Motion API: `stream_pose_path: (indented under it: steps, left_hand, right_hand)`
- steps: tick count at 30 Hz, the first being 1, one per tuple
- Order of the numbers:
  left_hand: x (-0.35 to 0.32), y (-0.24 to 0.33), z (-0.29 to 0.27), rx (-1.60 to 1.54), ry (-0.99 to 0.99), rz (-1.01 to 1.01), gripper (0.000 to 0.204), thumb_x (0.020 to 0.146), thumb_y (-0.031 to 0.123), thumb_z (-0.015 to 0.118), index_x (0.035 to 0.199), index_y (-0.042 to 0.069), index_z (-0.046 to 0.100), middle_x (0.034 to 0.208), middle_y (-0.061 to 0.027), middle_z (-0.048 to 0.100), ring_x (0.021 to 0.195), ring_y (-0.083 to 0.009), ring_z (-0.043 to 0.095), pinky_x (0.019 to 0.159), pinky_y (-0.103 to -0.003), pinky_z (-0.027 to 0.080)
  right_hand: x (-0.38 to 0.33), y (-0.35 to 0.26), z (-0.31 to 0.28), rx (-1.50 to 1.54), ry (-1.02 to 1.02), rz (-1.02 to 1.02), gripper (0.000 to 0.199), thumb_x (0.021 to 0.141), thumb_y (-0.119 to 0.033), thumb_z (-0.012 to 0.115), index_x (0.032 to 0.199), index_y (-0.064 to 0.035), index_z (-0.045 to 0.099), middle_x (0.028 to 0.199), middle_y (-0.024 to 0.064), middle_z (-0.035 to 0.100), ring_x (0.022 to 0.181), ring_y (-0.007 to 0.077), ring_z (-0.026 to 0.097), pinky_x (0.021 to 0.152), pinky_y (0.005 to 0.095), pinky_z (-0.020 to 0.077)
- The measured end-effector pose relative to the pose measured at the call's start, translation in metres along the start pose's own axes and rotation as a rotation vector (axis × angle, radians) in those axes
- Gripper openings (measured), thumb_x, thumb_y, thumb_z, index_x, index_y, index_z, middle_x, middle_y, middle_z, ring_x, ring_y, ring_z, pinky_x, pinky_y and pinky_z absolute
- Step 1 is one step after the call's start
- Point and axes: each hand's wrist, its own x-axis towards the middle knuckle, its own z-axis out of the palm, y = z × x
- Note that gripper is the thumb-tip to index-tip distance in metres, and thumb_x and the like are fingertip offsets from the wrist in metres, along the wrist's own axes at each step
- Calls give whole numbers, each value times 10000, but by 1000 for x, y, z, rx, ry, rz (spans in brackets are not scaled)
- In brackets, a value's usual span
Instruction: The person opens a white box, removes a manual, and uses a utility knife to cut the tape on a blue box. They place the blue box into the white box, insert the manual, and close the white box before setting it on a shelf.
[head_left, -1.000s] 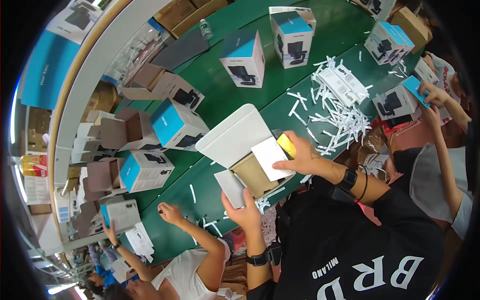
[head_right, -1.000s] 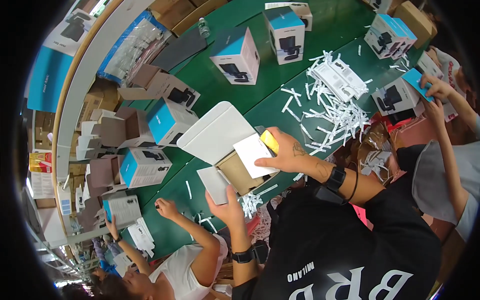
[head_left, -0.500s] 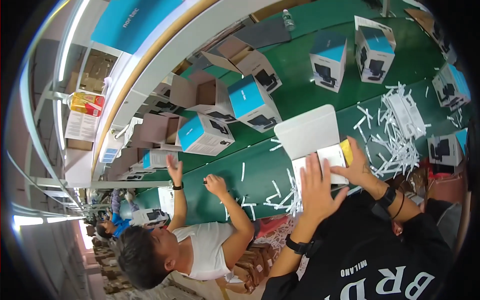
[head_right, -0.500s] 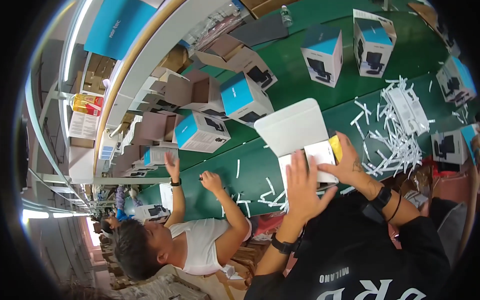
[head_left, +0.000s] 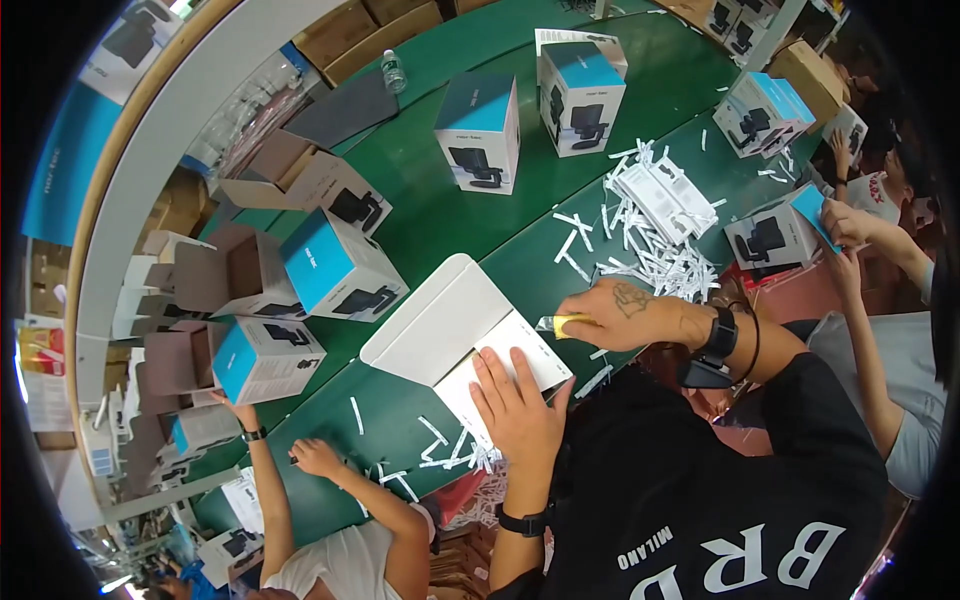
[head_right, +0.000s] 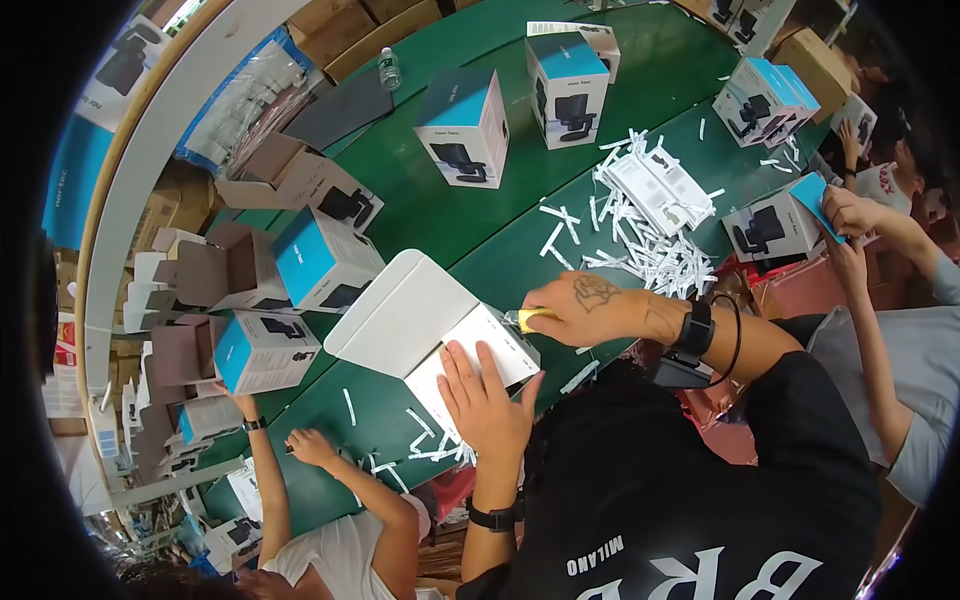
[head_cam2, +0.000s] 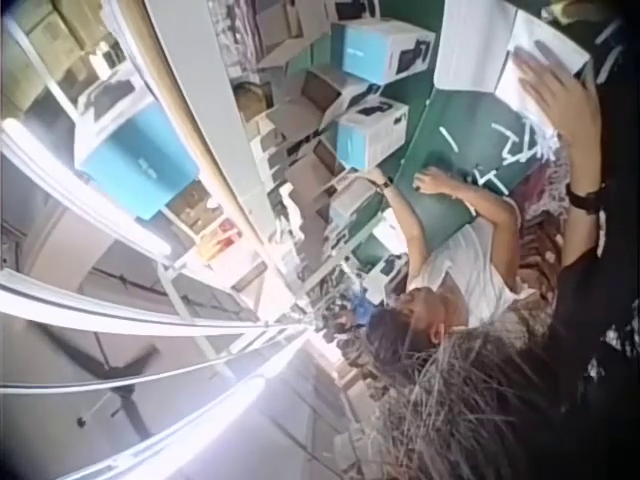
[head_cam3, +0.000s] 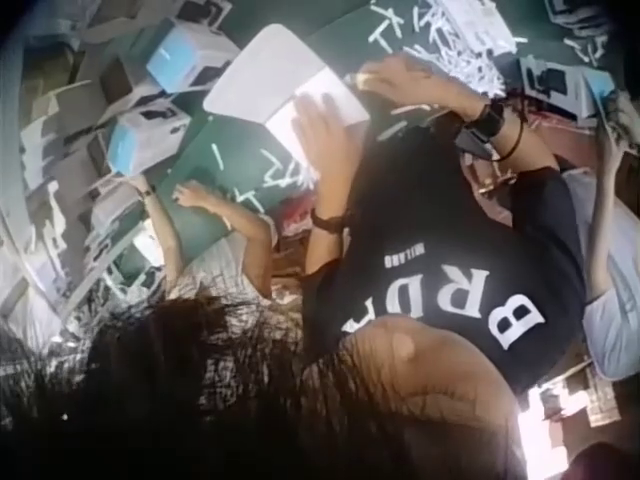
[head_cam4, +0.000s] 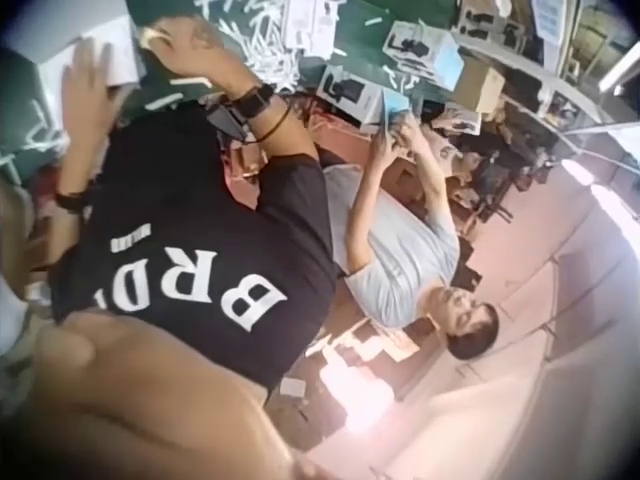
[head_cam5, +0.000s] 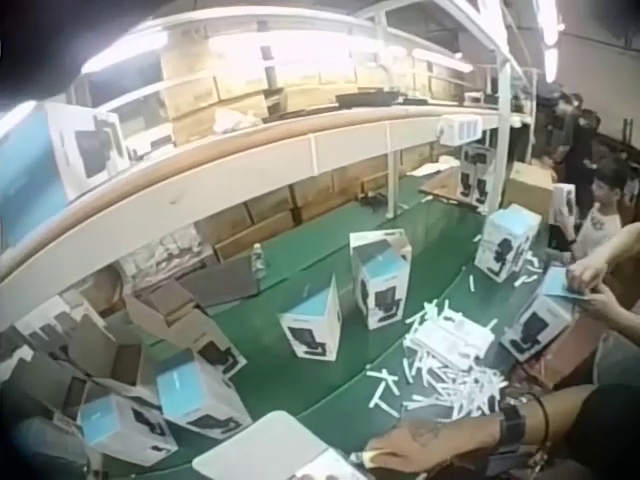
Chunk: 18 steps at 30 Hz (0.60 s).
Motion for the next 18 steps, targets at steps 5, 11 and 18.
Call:
stream_pose_path:
  steps: [5, 11, 18]
  left_hand:
    - [-2, 0, -4, -6, 11, -2, 841, 825, 569, 744, 1417, 13, 528, 1514, -296, 446, 1408, -456, 435, 1123, -556, 361]
    - [-4, 1, -4, -42, 1, -14, 875, 789, 522, 801, 1442, 19, 508, 1551, -296, 397, 1444, -444, 392, 1142, -560, 323]
    - [-2, -6, -6, -10, -12, 8, 865, 791, 516, 803, 1440, 23, 512, 1547, -298, 402, 1437, -448, 402, 1145, -563, 316]
  right_hand:
    - [0, 8, 0, 33, 22, -104, 207, 969, -232, 619, 1048, -54, 688, 707, 145, 672, 647, 338, 675, 586, 402, 507]
    - [4, 8, 3, 29, 50, -157, 224, 973, -242, 624, 1059, -46, 688, 704, 131, 673, 625, 310, 676, 579, 384, 503]
    - [20, -9, -2, 293, -191, 194, 264, 956, -293, 615, 1034, -56, 701, 765, 152, 695, 689, 347, 688, 635, 438, 528]
